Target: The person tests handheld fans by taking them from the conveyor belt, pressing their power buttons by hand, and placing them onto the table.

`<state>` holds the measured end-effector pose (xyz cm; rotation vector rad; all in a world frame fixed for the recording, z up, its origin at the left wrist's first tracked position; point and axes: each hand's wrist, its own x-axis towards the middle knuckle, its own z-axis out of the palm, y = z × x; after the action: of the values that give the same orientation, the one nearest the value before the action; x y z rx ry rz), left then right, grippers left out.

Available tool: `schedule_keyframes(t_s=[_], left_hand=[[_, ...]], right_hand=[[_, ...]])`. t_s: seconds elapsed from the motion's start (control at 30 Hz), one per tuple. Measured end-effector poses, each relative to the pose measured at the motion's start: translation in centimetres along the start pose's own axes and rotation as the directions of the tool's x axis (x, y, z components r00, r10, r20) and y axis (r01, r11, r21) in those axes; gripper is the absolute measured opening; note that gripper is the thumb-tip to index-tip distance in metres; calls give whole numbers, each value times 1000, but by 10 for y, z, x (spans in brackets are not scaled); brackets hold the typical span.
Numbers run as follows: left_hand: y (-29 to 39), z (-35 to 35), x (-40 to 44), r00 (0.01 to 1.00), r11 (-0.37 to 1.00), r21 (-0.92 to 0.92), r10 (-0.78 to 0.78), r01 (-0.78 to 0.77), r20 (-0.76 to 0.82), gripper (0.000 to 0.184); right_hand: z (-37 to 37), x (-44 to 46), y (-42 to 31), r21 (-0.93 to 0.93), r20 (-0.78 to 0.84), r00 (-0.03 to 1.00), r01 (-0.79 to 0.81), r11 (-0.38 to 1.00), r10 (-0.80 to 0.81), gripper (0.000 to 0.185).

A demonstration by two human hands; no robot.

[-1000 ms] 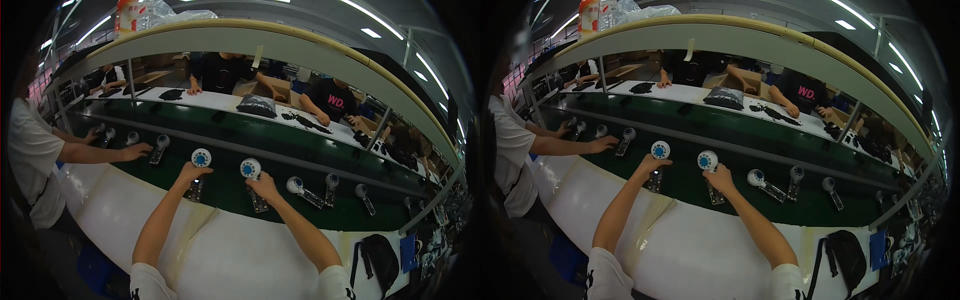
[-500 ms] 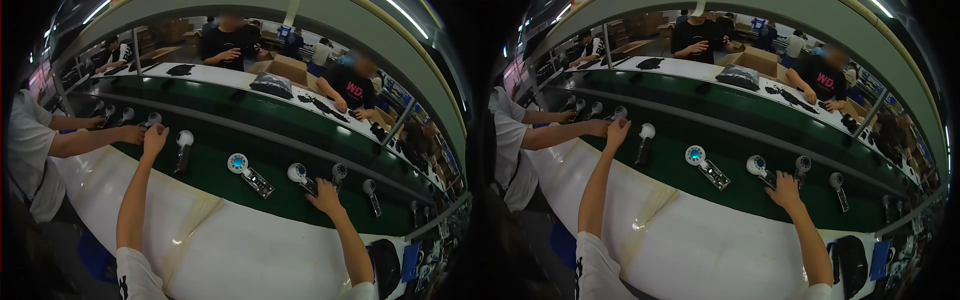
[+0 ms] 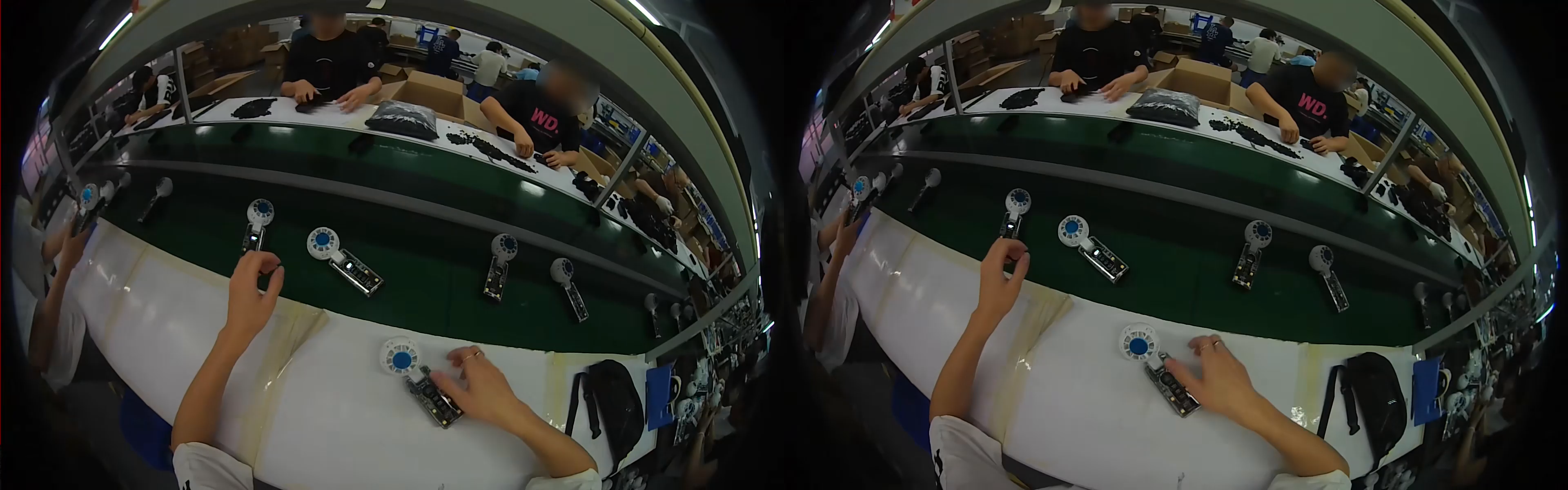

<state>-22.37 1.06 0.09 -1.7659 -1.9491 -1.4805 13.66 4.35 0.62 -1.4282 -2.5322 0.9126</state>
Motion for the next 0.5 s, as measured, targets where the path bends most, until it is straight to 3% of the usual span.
schedule_keyframes(t_s=[0.07,0.13,0.17,0.2,0.27,0.3,0.33,0.37,0.4,0.43,0.5], left_hand=[[11,3,-16,989,985,-131,-96,110,114,14],[47,8,-41,981,990,-108,-68,89,184,15],[66,14,-58,967,987,-104,-92,119,237,17],[84,16,-72,953,997,-59,-19,39,303,22],[119,14,-95,834,996,66,-91,66,545,46],[138,13,-101,751,989,134,-139,69,646,56],[150,11,-100,757,985,151,-162,84,633,56],[165,12,-97,689,962,232,-265,143,674,63],[173,13,-94,607,935,301,-350,185,713,70],[170,20,-94,596,945,276,-326,177,734,70],[155,46,-95,753,965,165,-264,206,602,76]], right_hand=[[-11,24,12,-37,-374,924,74,997,-82,63],[-27,61,32,-233,-621,778,-69,970,-94,67],[-32,80,41,-190,-640,768,-163,968,4,69],[-36,100,49,-150,-649,755,-248,957,94,72],[-38,134,65,-86,-593,767,-365,927,247,73],[-41,151,71,-96,-579,787,-326,940,214,73],[-42,164,80,-18,-500,818,-337,941,283,73],[-42,167,89,59,-414,835,-372,926,362,73],[-42,166,86,32,-400,858,-337,941,321,72],[-42,163,85,10,-392,871,-318,948,296,70],[-36,139,78,-20,-352,913,-229,973,207,68]])
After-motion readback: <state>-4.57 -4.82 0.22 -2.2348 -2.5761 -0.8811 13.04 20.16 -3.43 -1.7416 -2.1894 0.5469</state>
